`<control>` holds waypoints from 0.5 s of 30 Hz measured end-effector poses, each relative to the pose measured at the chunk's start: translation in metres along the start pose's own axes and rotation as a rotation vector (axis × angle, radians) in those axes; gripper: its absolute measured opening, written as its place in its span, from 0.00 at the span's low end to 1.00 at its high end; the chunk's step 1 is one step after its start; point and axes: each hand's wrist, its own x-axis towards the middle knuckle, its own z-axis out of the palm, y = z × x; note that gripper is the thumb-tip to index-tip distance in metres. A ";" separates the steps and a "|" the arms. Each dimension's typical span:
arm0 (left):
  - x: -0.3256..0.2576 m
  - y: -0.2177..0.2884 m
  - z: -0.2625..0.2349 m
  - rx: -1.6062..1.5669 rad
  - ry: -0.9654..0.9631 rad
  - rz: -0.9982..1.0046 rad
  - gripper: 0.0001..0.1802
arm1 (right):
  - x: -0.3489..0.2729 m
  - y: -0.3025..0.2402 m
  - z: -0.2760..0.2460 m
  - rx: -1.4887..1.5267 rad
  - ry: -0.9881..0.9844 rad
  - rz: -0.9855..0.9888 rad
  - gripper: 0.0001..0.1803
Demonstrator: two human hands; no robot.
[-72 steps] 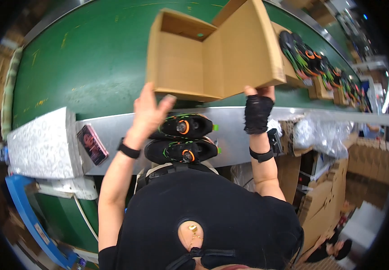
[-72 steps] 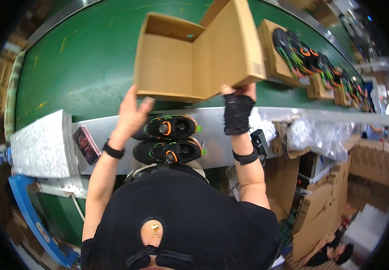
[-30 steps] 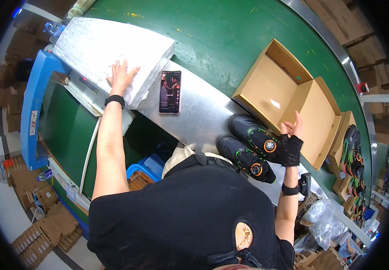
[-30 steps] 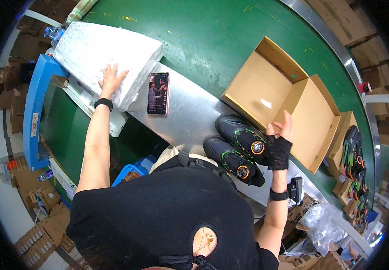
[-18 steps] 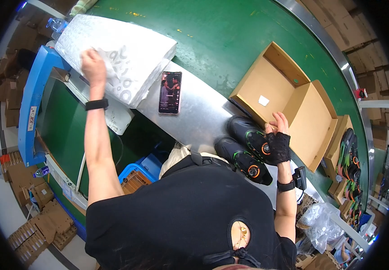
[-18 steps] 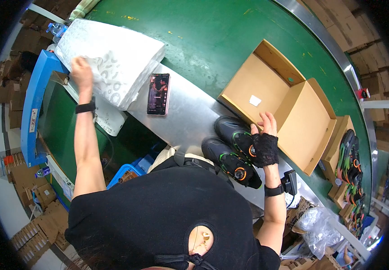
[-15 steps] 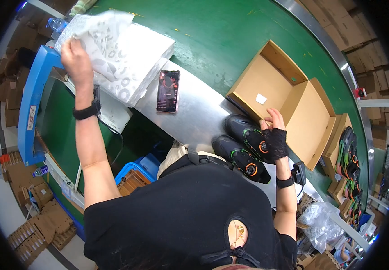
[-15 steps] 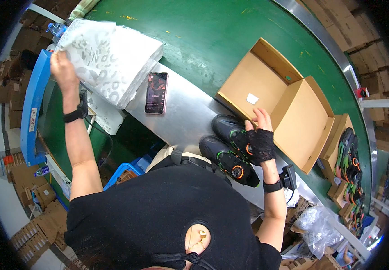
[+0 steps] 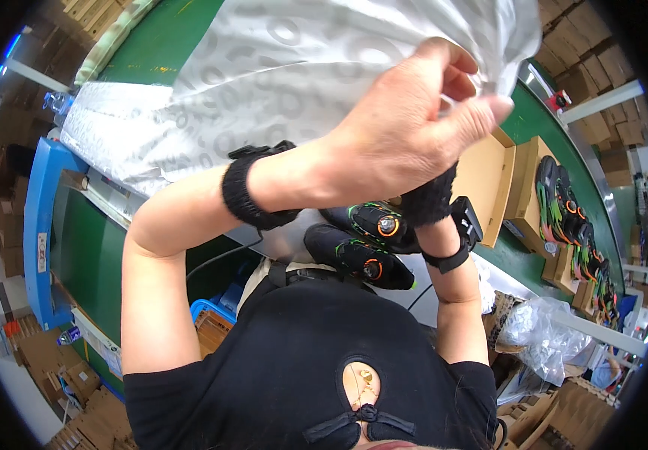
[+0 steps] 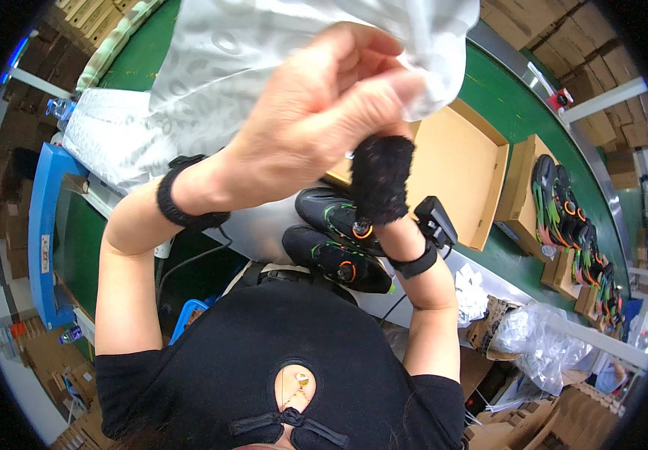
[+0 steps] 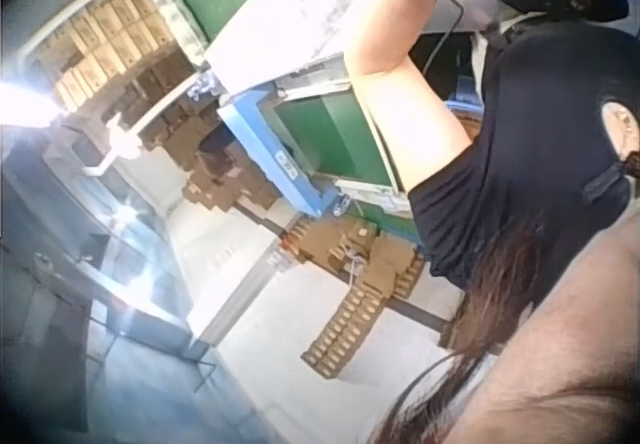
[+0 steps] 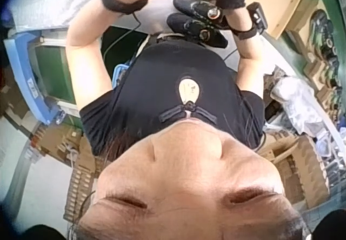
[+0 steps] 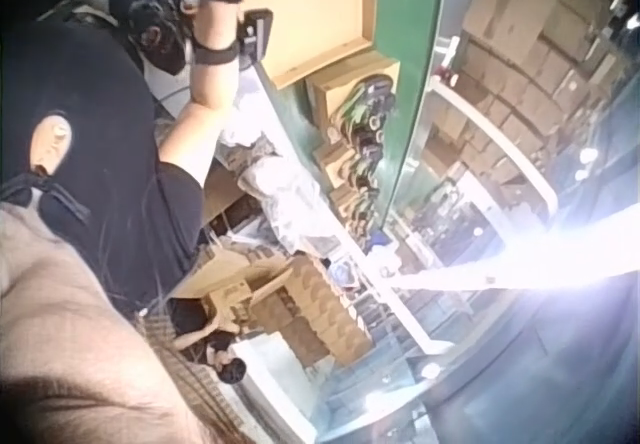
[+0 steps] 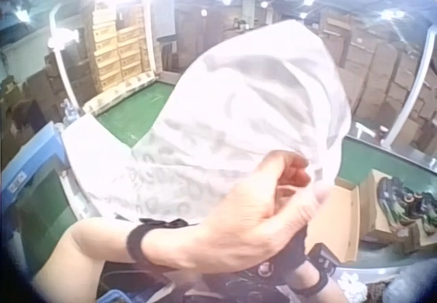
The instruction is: Packing athletic shoes into cardboard boxes on a factory conveyor belt.
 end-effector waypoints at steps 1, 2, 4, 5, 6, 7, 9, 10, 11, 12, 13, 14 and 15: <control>0.006 -0.009 0.009 0.254 -0.010 0.163 0.28 | 0.004 0.023 -0.021 0.050 0.143 0.077 0.09; 0.004 -0.019 0.005 0.458 0.031 0.264 0.31 | 0.016 0.061 -0.033 0.310 0.160 0.194 0.08; 0.001 -0.040 0.001 0.759 -0.076 0.325 0.35 | 0.027 0.112 -0.081 0.005 0.329 0.117 0.09; -0.003 -0.053 -0.004 0.862 -0.144 0.342 0.38 | 0.033 0.107 -0.095 0.214 0.545 0.302 0.10; -0.010 -0.067 -0.008 1.003 -0.206 0.319 0.40 | 0.038 0.115 -0.115 0.122 0.697 0.315 0.11; -0.020 -0.079 -0.013 1.148 -0.264 0.294 0.41 | 0.038 0.128 -0.145 -0.087 0.784 0.348 0.11; -0.037 -0.103 -0.030 1.222 -0.389 0.152 0.45 | 0.035 0.137 -0.188 -0.165 0.961 0.412 0.13; -0.045 -0.117 -0.039 1.295 -0.423 0.074 0.46 | 0.032 0.144 -0.213 -0.180 1.011 0.388 0.13; -0.053 -0.130 -0.048 1.368 -0.457 -0.006 0.47 | 0.025 0.157 -0.239 -0.092 1.040 0.343 0.14; -0.060 -0.142 -0.057 1.359 -0.466 -0.004 0.47 | 0.020 0.159 -0.261 -0.041 1.114 0.388 0.13; -0.066 -0.155 -0.067 1.401 -0.481 -0.076 0.46 | 0.014 0.165 -0.288 -0.128 1.154 0.434 0.14; -0.071 -0.165 -0.076 1.446 -0.492 -0.154 0.44 | 0.007 0.169 -0.306 -0.213 1.185 0.484 0.15; -0.076 -0.171 -0.085 1.445 -0.492 -0.160 0.44 | 0.001 0.162 -0.309 -0.276 1.210 0.501 0.15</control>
